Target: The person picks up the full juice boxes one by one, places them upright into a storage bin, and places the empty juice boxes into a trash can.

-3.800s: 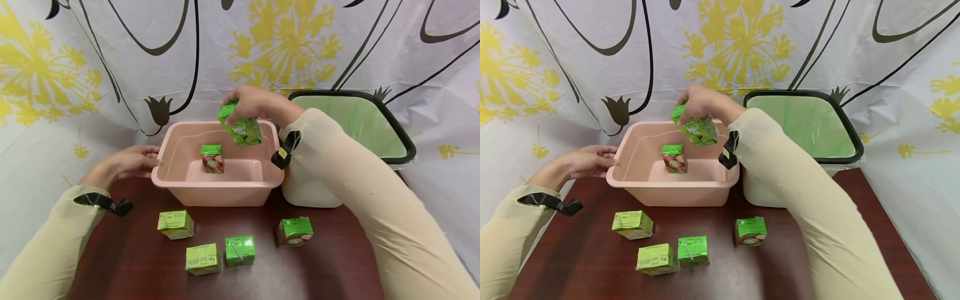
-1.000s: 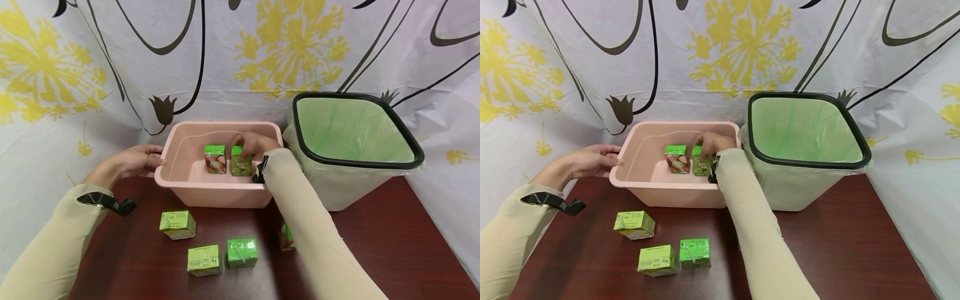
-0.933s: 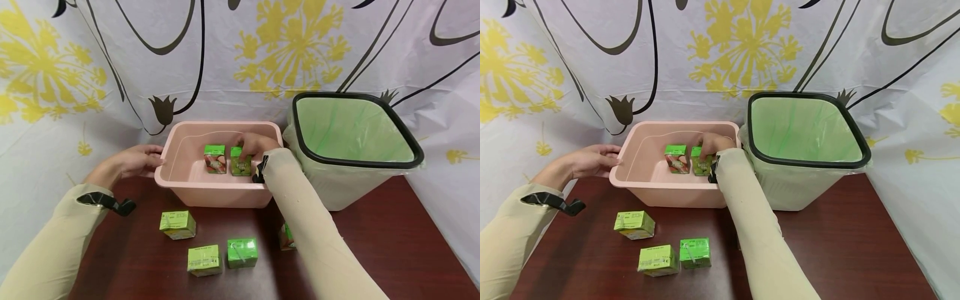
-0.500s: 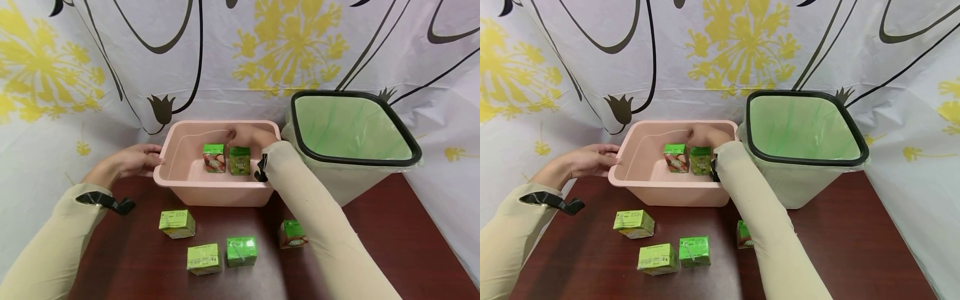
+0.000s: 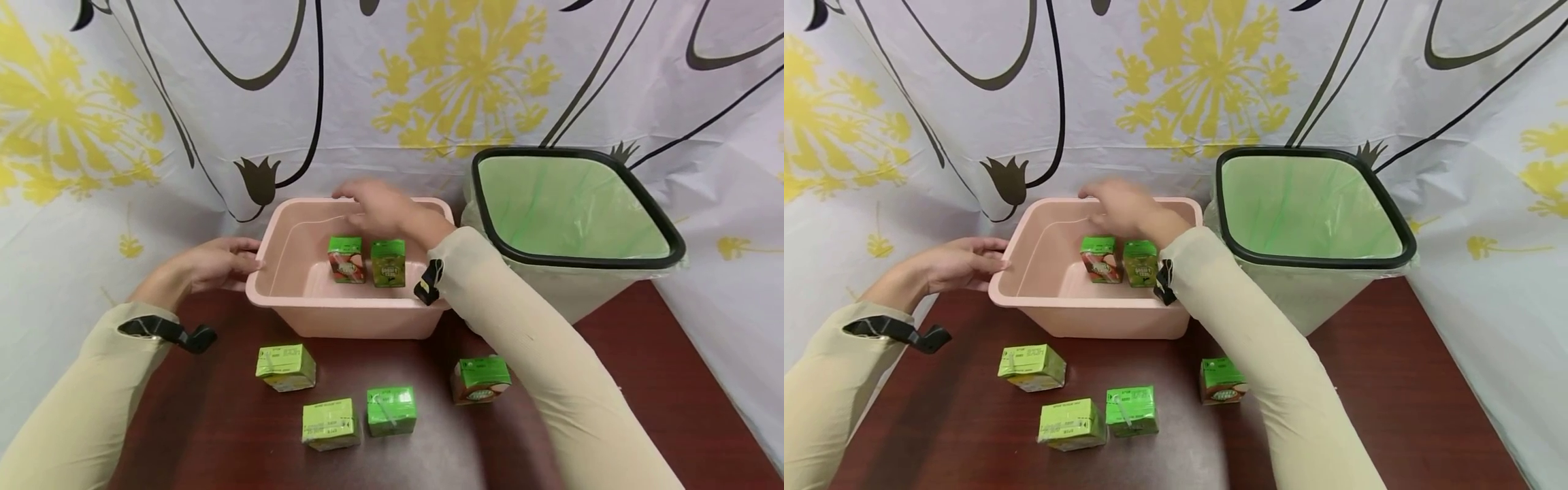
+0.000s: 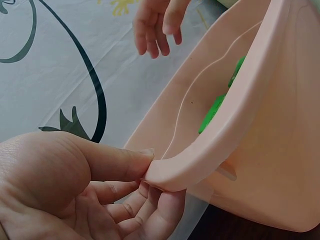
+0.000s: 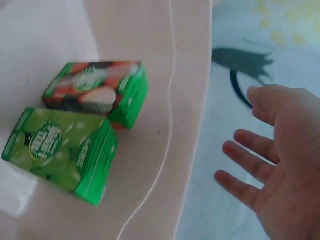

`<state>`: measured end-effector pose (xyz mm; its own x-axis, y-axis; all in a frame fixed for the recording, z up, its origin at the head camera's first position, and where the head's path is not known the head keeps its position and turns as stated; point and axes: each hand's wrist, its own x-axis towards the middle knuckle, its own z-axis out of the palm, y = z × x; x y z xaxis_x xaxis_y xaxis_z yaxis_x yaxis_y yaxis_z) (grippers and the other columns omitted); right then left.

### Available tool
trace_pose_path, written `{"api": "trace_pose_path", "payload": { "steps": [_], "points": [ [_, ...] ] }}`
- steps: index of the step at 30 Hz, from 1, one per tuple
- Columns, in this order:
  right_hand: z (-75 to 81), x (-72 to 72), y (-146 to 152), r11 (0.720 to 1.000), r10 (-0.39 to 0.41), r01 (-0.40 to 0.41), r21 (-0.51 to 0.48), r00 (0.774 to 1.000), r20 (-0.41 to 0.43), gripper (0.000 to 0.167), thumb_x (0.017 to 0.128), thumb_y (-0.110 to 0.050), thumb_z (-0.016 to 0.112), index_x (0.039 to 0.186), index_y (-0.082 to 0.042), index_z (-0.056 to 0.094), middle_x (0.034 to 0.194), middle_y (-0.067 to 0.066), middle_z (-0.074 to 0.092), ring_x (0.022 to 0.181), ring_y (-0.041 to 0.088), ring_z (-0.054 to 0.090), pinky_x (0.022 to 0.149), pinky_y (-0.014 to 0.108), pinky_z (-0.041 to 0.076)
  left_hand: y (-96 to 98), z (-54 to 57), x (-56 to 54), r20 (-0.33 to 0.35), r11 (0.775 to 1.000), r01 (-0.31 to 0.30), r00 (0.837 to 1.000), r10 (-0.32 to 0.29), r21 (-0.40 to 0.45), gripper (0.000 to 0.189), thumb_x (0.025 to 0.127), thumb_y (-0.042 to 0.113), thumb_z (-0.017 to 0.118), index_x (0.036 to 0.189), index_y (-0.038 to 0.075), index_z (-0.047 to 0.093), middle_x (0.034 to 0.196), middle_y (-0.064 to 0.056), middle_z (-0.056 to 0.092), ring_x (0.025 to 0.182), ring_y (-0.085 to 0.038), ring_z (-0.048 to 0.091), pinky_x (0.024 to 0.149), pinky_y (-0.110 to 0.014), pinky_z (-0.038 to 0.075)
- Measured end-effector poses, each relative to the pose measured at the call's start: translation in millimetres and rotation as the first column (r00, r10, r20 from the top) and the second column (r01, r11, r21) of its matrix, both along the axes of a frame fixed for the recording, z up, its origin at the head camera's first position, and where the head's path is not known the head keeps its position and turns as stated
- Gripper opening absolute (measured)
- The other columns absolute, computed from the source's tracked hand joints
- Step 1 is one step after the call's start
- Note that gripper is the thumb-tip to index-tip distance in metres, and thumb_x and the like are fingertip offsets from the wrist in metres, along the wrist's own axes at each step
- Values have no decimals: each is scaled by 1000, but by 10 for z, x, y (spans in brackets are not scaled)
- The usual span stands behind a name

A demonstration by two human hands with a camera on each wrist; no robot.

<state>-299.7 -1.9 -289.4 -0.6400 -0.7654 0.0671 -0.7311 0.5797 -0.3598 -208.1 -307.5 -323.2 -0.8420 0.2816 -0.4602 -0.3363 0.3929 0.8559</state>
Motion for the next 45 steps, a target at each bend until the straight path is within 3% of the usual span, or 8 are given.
{"api": "trace_pose_path", "payload": {
  "steps": [7, 14, 20, 27, 31, 35, 39, 45],
  "points": [
    [36, 363, -41, 986, 122, -122, 116, 993, 7, 65, 104, -44, 55, 159, -15, 35, 159, 12, 37, 147, 27, 34, 120, 40, 30, -37, -15, 27, 2, 1000, 1, 1000, -1, 19, 65, 104, 7, 55, 155, -9, 17, 123, -8, 61, 98, -12, 67, 88, -36, 58],
    [25, 809, 189, 954, 300, -295, 54, 944, -137, 67, 102, -42, 62, 156, -10, 40, 156, 17, 41, 145, 30, 37, 121, 40, 28, -50, -11, 28, -1, 1000, 2, 1000, -2, 14, 66, 105, 8, 54, 156, -9, 16, 125, -9, 60, 98, -12, 66, 88, -37, 58],
    [-18, 1142, 515, 932, 357, -361, -1, 923, -144, 68, 101, -46, 62, 156, -12, 41, 161, 12, 36, 150, 27, 30, 122, 43, 26, -67, -25, 29, -1, 1000, 7, 1000, -7, 9, 67, 105, 8, 54, 156, -9, 15, 128, -12, 59, 98, -12, 66, 88, -36, 58],
    [-82, 1432, 994, 949, 314, -315, -11, 948, -52, 67, 100, -52, 59, 157, -22, 40, 161, 10, 36, 150, 26, 31, 121, 50, 27, -64, -30, 22, 2, 1000, 4, 1000, -4, 15, 66, 105, 7, 54, 156, -9, 15, 125, -9, 59, 98, -11, 66, 89, -36, 58],
    [-104, 1541, 1243, 966, 257, -257, -11, 966, 18, 69, 98, -54, 60, 157, -24, 40, 161, 9, 35, 150, 28, 29, 119, 52, 29, -64, -31, 14, -1, 1000, 9, 1000, -9, 12, 67, 105, 8, 54, 156, -9, 14, 125, -9, 59, 98, -11, 66, 89, -36, 58],
    [-151, 1626, 1476, 973, 230, -228, -43, 973, 28, 69, 98, -50, 64, 157, -24, 41, 161, 6, 36, 148, 25, 32, 115, 51, 35, -60, -35, 7, -1, 1000, 11, 1000, -11, 17, 66, 105, 8, 53, 156, -9, 14, 123, -7, 60, 98, -11, 66, 88, -36, 58],
    [-249, 1713, 1726, 977, 199, -194, -90, 979, 47, 67, 97, -42, 69, 156, -28, 41, 159, 1, 38, 146, 19, 35, 114, 42, 38, -44, -37, 1, -2, 1000, 10, 1000, -10, 27, 66, 105, 7, 54, 156, -9, 15, 120, -5, 61, 98, -11, 66, 88, -36, 58],
    [-469, 1820, 2057, 968, 160, -129, -214, 978, 135, 73, 91, -21, 78, 155, -25, 43, 155, -2, 44, 143, 15, 39, 115, 21, 31, -21, -24, -2, -3, 999, 9, 1000, -9, 33, 65, 105, 7, 53, 155, -9, 16, 116, -2, 62, 97, -12, 66, 88, -36, 58]
  ]
}}
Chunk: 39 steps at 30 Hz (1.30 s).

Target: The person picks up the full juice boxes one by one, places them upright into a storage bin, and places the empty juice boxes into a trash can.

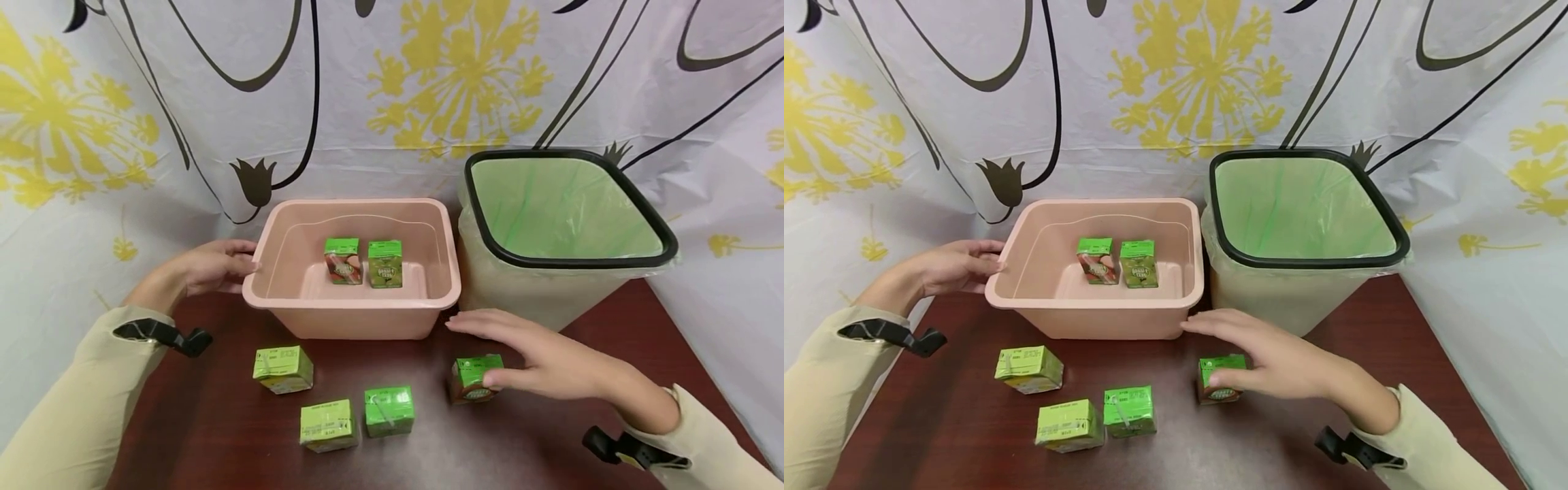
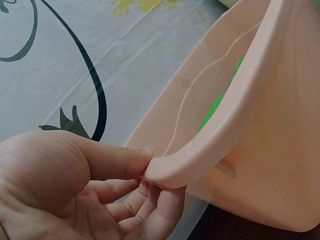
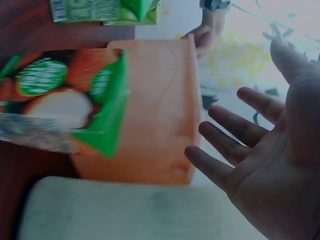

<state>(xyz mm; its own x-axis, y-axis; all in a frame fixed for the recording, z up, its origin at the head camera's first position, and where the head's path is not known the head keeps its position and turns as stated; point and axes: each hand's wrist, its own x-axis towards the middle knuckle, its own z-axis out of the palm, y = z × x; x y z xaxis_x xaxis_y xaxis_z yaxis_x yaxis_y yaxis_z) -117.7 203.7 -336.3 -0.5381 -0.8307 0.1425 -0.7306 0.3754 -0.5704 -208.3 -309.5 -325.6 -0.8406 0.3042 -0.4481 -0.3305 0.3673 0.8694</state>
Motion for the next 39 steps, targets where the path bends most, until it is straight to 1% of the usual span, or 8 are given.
{"api": "trace_pose_path", "payload": {
  "steps": [6, 12, 18, 21, 29, 33, 35, 39],
  "points": [
    [-293, 22, 237, 993, -17, 21, -114, 999, 40, 76, 85, -15, 83, 152, -14, 46, 152, 0, 48, 141, 13, 42, 113, 15, 29, 2, -2, -2, -1, 1000, 1, 1000, -1, 1, 64, 105, 7, 53, 155, -9, 16, 116, -2, 62, 97, -12, 66, 88, -36, 58],
    [-628, -13, 360, 972, -1, 23, -235, 995, 95, 83, 78, -10, 87, 150, -7, 47, 148, 8, 53, 140, 11, 43, 112, 15, 30, -7, -12, -6, -3, 1000, 5, 1000, -5, 2, 65, 105, 7, 54, 155, -9, 16, 118, -4, 62, 98, -12, 66, 88, -35, 58],
    [-933, -64, 374, 959, 1, 69, -276, 970, 244, 87, 77, 0, 86, 152, -7, 44, 150, 8, 52, 142, 11, 42, 113, 17, 30, 5, 4, -5, -2, 1000, -2, 1000, 2, 1, 64, 105, 7, 54, 155, -9, 17, 117, -2, 62, 97, -12, 66, 87, -35, 58],
    [-1042, -91, 345, 949, 28, 64, -309, 958, 285, 86, 77, 2, 84, 152, -4, 43, 148, 9, 53, 141, 14, 43, 113, 19, 32, 12, 7, -2, 2, 1000, -5, 1000, 5, 4, 64, 105, 6, 53, 155, -9, 17, 116, -2, 63, 97, -12, 66, 88, -35, 58],
    [-1210, -174, 229, 913, 136, 22, -407, 925, 355, 81, 81, 7, 79, 152, 1, 40, 142, 16, 58, 131, 20, 53, 94, 23, 51, -2, -6, 10, 0, 1000, -8, 1000, 8, 6, 64, 104, 7, 54, 154, -9, 18, 116, -2, 63, 97, -12, 66, 87, -35, 58],
    [-1268, -189, 182, 904, 189, 11, -427, 886, 423, 78, 83, 9, 77, 151, 3, 40, 140, 25, 56, 127, 21, 58, 91, 26, 54, 2, -2, 9, 2, 1000, -11, 1000, 11, 11, 63, 104, 6, 54, 154, -9, 18, 115, -2, 63, 97, -12, 66, 87, -35, 58],
    [-1280, -190, 171, 909, 183, 23, -415, 874, 450, 76, 83, 9, 77, 150, 2, 42, 139, 27, 57, 125, 18, 59, 92, 26, 53, 5, 2, 10, 2, 1000, -12, 1000, 12, 12, 64, 104, 6, 54, 154, -9, 18, 115, -1, 63, 97, -12, 66, 87, -35, 58],
    [-1276, -185, 163, 931, 125, 59, -361, 877, 464, 65, 85, 5, 77, 145, -2, 53, 133, 18, 63, 103, 12, 65, 79, 28, 57, 8, 5, 15, 2, 1000, -9, 1000, 9, 9, 64, 104, 6, 54, 155, -9, 17, 115, -1, 63, 97, -12, 66, 87, -35, 58]
  ]
}}
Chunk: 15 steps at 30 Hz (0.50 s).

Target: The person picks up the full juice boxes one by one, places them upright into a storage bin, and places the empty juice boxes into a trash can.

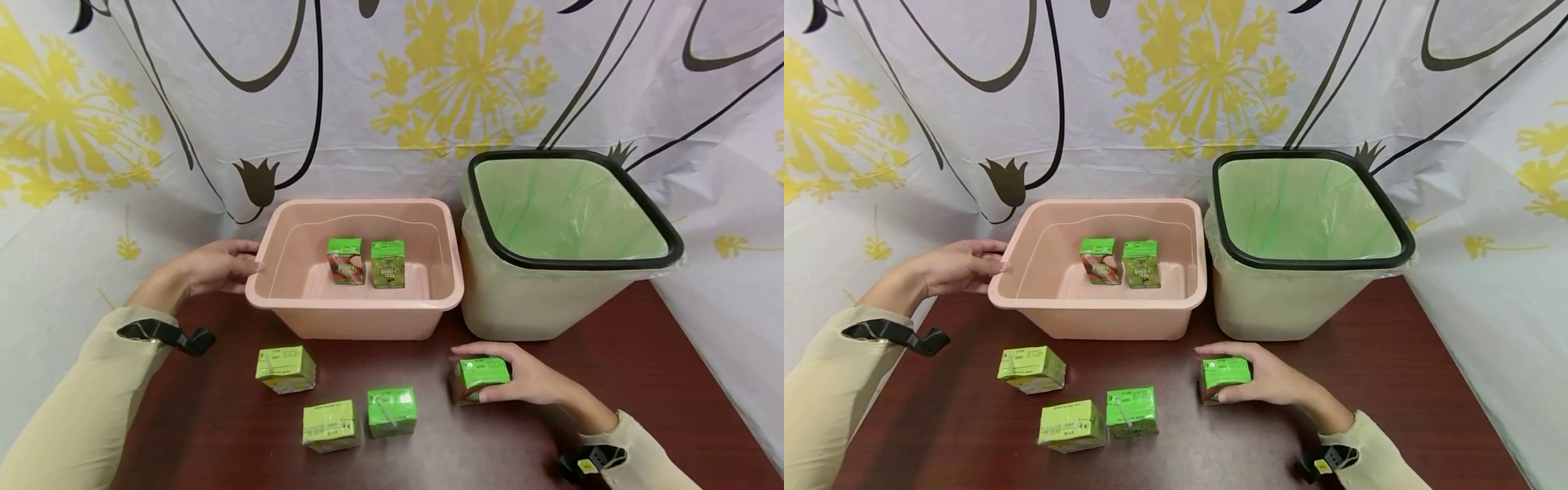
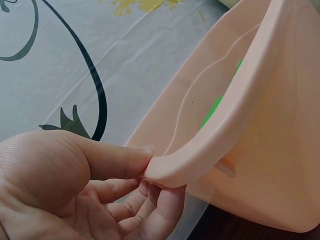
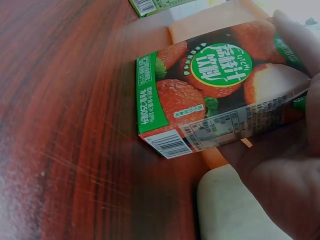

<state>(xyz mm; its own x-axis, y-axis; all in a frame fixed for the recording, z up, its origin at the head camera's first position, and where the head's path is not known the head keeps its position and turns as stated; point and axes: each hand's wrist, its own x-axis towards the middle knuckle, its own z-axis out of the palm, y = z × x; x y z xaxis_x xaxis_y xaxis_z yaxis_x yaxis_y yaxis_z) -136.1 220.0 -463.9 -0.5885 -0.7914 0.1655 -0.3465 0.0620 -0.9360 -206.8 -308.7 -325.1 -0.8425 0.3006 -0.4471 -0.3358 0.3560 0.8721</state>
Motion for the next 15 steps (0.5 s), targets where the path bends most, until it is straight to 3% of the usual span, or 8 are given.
{"api": "trace_pose_path", "payload": {
  "steps": [3, 11, 15],
  "points": [
    [13, 7, -6, 999, -14, 14, 40, 1000, -7, 56, 88, 0, 77, 141, -5, 59, 127, 12, 66, 89, 8, 62, 70, 30, 58, 2, 1, 2, -1, 1000, 1, 1000, -1, -1, 64, 104, 6, 54, 155, -9, 17, 115, -2, 62, 97, -12, 66, 88, -35, 58],
    [11, 59, -32, 999, -36, 36, 2, 994, 105, 49, 91, 4, 72, 138, 2, 59, 114, 10, 67, 79, 10, 65, 59, 39, 60, -5, -7, -8, -5, 1000, 9, 1000, -9, -12, 65, 104, 8, 55, 155, -9, 17, 120, -6, 62, 97, -12, 66, 88, -36, 58],
    [10, 73, -51, 996, -91, 92, -6, 993, 71, 49, 91, 4, 72, 139, -2, 59, 104, 7, 69, 79, 10, 65, 59, 36, 59, -2, -4, -7, -8, 1000, 9, 1000, -9, -22, 65, 105, 8, 55, 155, -8, 17, 124, -9, 61, 97, -12, 66, 87, -36, 58]
  ]
}}
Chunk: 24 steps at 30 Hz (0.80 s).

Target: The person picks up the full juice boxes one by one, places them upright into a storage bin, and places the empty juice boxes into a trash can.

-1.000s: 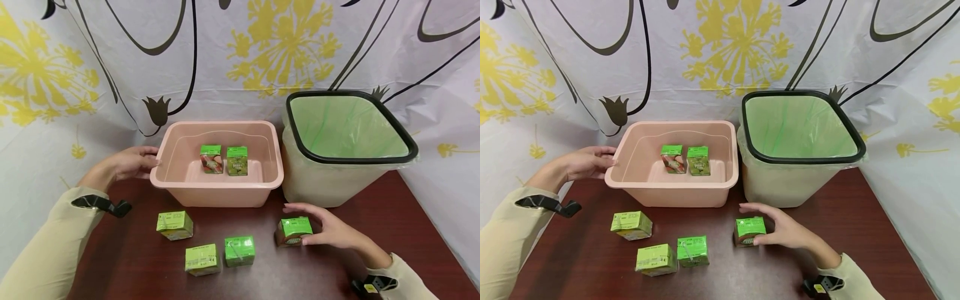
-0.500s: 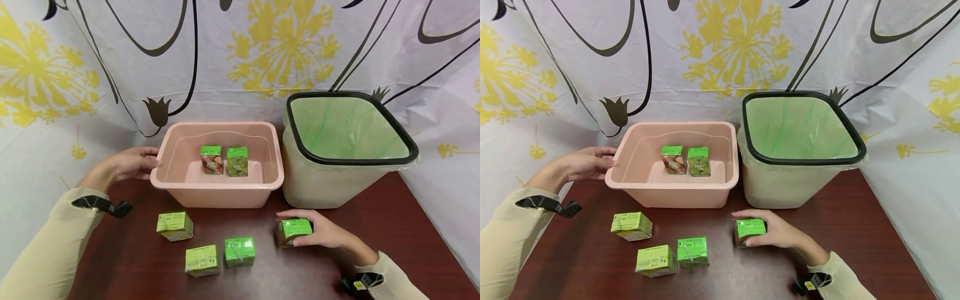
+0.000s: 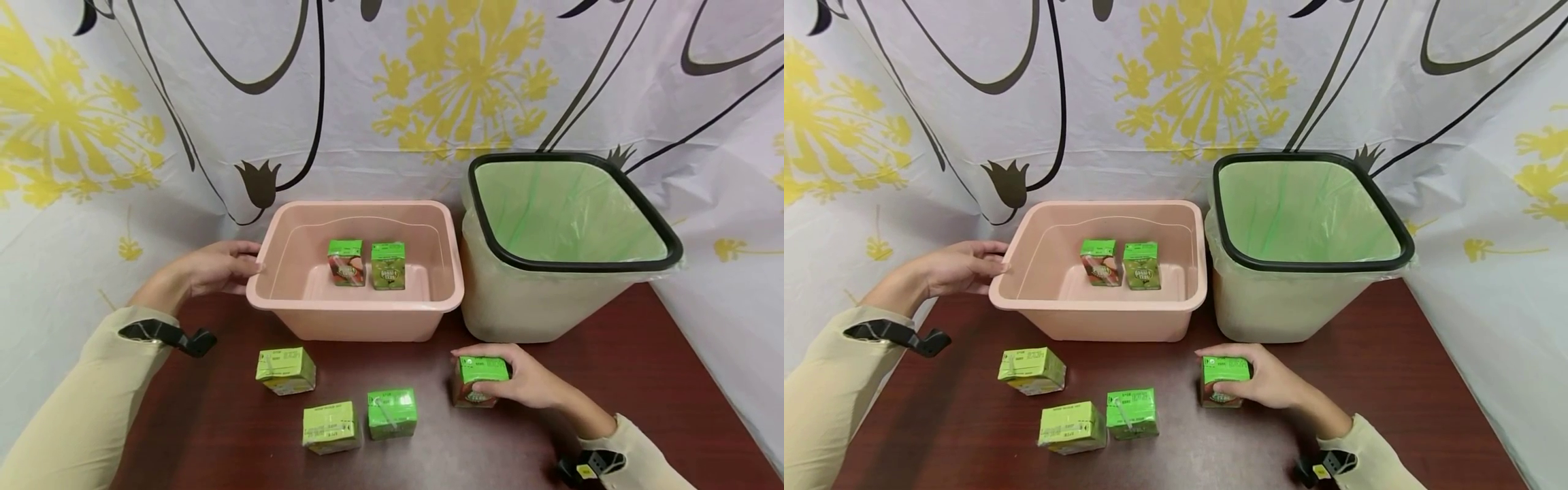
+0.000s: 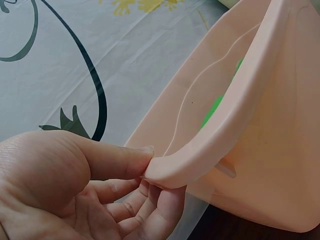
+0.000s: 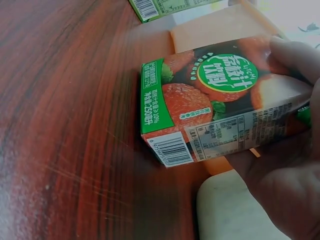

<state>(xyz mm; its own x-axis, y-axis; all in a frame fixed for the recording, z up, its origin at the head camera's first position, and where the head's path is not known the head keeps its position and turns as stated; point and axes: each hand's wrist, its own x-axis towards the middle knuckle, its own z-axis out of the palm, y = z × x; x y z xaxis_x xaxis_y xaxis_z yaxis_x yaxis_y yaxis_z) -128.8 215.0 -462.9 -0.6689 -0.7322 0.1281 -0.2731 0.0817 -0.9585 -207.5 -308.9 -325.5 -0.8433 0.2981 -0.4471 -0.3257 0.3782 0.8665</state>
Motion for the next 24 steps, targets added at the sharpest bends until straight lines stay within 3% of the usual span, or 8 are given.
{"api": "trace_pose_path", "payload": {
  "steps": [3, 8, 13, 18, 24],
  "points": [
    [16, 10, -11, 1000, -24, 24, -5, 999, -32, 50, 91, 4, 72, 139, -6, 61, 103, 6, 70, 83, 9, 65, 66, 30, 59, -3, -4, 3, -1, 1000, 2, 1000, -2, -4, 66, 105, 9, 55, 155, -9, 17, 125, -9, 60, 98, -12, 66, 87, -36, 58],
    [123, 49, 1, 999, -47, 47, -2, 996, -71, 49, 92, 4, 71, 138, -4, 60, 106, 7, 72, 88, 8, 66, 73, 28, 58, 0, -11, 8, -2, 1000, -1, 1000, 1, -1, 64, 105, 8, 55, 155, -9, 18, 123, -8, 61, 97, -12, 66, 87, -36, 58],
    [329, 87, 11, 996, -84, 86, 27, 993, -88, 47, 93, 3, 70, 138, -6, 61, 105, 5, 74, 86, 8, 66, 71, 28, 57, -20, -13, 23, -1, 1000, -2, 1000, 2, 20, 64, 104, 7, 54, 154, -10, 17, 116, -3, 63, 97, -11, 66, 87, -35, 58],
    [574, 117, -15, 994, -96, 100, 52, 993, -65, 47, 93, 2, 70, 139, -9, 62, 100, 3, 71, 73, 5, 60, 59, 28, 55, -13, -8, 13, 2, 999, -6, 1000, 6, 32, 65, 104, 7, 54, 154, -10, 16, 116, -3, 63, 97, -11, 66, 88, -35, 58],
    [878, 121, -60, 992, -115, 116, 45, 993, -29, 45, 95, 2, 67, 139, -8, 61, 114, 13, 70, 84, 12, 65, 67, 29, 57, 6, -4, 1, 7, 1000, -12, 1000, 12, 18, 64, 104, 7, 54, 155, -9, 17, 118, -4, 62, 97, -12, 66, 88, -36, 58]
  ]
}}
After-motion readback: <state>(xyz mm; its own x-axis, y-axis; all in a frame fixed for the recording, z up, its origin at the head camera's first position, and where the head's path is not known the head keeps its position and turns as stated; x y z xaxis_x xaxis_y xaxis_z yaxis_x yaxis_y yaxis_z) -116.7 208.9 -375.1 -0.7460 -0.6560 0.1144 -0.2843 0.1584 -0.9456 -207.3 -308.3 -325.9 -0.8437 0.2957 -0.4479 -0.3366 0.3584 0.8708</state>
